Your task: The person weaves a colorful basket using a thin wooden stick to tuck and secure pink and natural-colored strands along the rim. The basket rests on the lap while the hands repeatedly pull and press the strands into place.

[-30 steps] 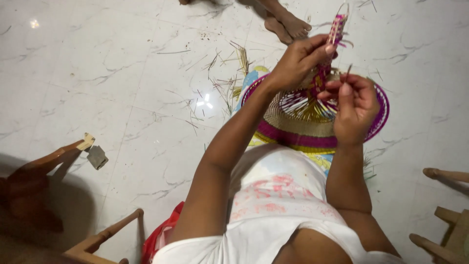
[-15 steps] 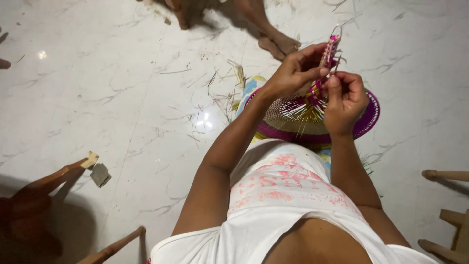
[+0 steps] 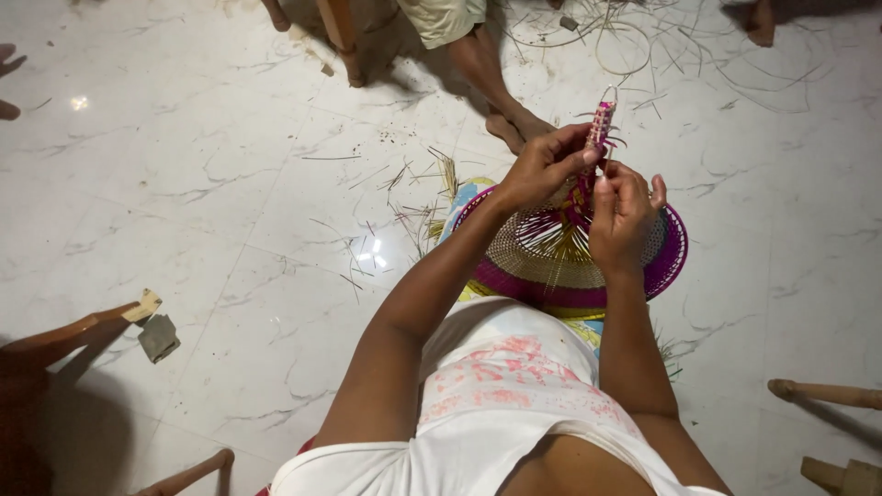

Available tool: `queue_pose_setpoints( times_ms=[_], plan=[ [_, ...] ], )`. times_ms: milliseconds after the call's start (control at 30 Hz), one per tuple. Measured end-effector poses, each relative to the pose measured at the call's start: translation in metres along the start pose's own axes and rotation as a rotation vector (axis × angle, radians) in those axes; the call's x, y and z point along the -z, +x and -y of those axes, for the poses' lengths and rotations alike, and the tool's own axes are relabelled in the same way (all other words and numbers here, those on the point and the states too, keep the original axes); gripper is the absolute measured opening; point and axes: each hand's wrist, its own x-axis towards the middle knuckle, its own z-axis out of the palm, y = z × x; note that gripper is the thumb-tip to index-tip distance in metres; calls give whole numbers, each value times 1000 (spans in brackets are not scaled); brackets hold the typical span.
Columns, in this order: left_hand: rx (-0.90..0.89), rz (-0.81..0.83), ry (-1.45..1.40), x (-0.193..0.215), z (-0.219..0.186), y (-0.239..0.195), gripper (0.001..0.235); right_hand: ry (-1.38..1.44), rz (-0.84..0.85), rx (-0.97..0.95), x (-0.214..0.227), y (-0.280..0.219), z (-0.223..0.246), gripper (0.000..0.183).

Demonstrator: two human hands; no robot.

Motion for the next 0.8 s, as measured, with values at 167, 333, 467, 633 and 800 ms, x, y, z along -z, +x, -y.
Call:
queue_pose_setpoints(
  times_ms=[167, 333, 467, 633, 800],
  plan=[
    [-7, -42, 14, 7, 17, 7, 35, -22, 28, 24, -11, 3, -3, 34],
    [65, -148, 116, -7, 29, 8, 40, -28, 18, 16, -21, -3, -33, 33],
    [108, -203, 284, -11, 24, 11, 38, -30, -6, -3, -25, -9, -49, 35],
    [137, -243, 418, -7, 34, 12, 32, -67, 13, 34, -17, -1, -16, 35],
    [189, -237, 273, -4, 47, 10, 40, -143, 33, 10, -13, 6, 4, 36]
  ],
)
